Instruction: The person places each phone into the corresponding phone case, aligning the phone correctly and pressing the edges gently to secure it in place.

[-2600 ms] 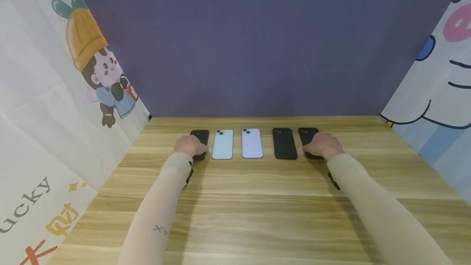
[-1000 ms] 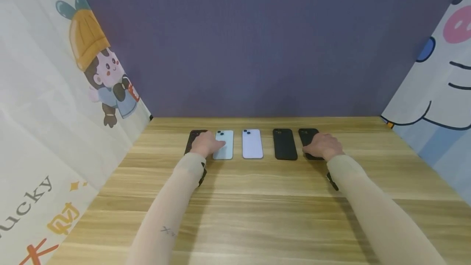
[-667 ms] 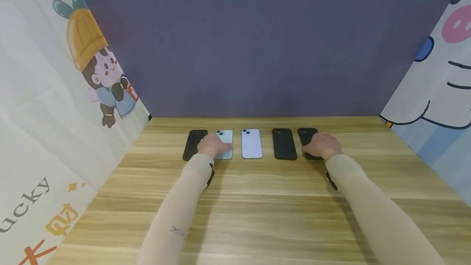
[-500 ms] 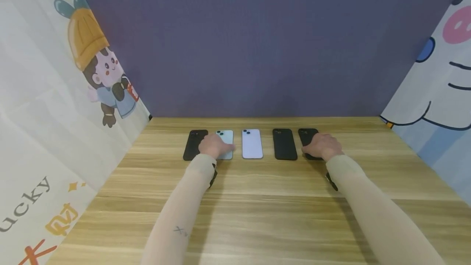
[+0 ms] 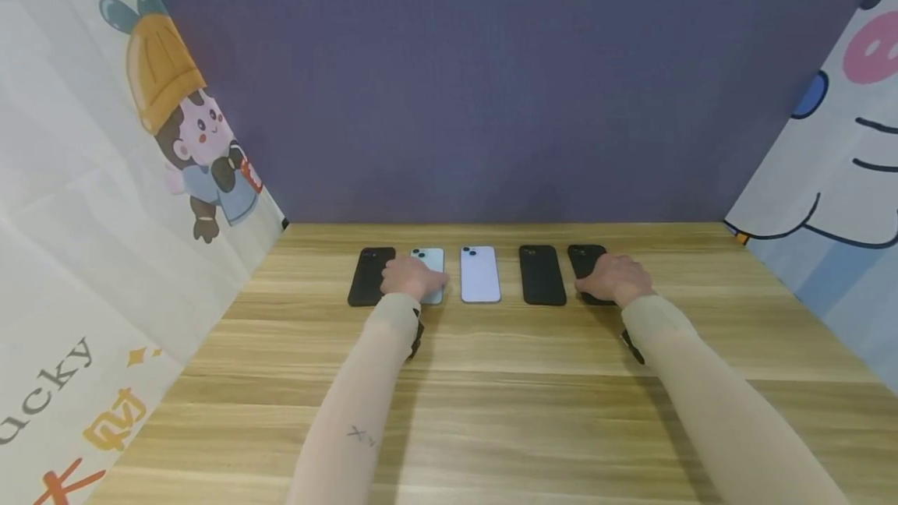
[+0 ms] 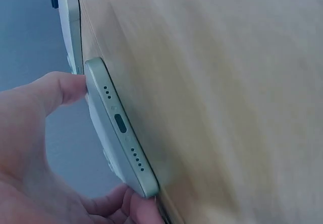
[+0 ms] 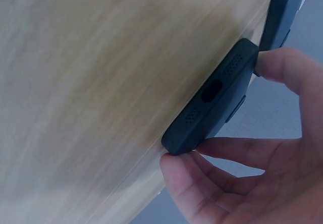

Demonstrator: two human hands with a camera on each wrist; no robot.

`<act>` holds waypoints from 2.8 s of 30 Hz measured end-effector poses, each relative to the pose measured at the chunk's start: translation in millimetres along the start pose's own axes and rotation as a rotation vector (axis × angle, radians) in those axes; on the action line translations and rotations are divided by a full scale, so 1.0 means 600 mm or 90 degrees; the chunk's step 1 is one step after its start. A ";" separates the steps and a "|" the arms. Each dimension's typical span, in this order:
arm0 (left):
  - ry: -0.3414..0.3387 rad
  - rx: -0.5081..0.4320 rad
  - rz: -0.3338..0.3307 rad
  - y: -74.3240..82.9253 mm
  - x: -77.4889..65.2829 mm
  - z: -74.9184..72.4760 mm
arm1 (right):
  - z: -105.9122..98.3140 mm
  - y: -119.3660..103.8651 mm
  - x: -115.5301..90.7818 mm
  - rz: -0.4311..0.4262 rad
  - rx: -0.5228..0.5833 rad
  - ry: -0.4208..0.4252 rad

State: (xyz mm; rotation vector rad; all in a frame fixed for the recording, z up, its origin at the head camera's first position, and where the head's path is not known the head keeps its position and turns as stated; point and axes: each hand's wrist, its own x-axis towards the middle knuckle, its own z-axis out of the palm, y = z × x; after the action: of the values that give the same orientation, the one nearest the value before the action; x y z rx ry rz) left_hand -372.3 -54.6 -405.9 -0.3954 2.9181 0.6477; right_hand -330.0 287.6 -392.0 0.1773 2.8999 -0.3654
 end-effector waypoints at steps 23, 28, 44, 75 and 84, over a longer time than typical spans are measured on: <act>-0.069 -0.078 0.068 -0.021 -0.009 -0.043 | 0.000 -0.003 -0.005 0.007 0.012 0.008; -0.068 -0.091 0.065 -0.024 -0.002 -0.047 | 0.000 -0.006 -0.009 0.013 0.011 0.010; -0.122 -0.319 0.047 -0.040 0.013 -0.054 | -0.001 -0.016 -0.013 0.016 0.003 0.011; -0.192 -0.536 0.080 -0.040 -0.003 -0.037 | 0.001 -0.037 -0.018 -0.025 0.137 0.051; -0.210 -0.553 0.103 -0.027 -0.010 -0.024 | 0.006 -0.066 -0.028 -0.059 0.210 0.059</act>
State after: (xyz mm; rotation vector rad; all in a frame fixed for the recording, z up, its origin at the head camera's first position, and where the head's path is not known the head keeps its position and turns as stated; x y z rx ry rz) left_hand -362.8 -73.4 -398.4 -0.0972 2.2303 1.7950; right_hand -319.0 246.9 -382.6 0.1140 2.9245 -0.8731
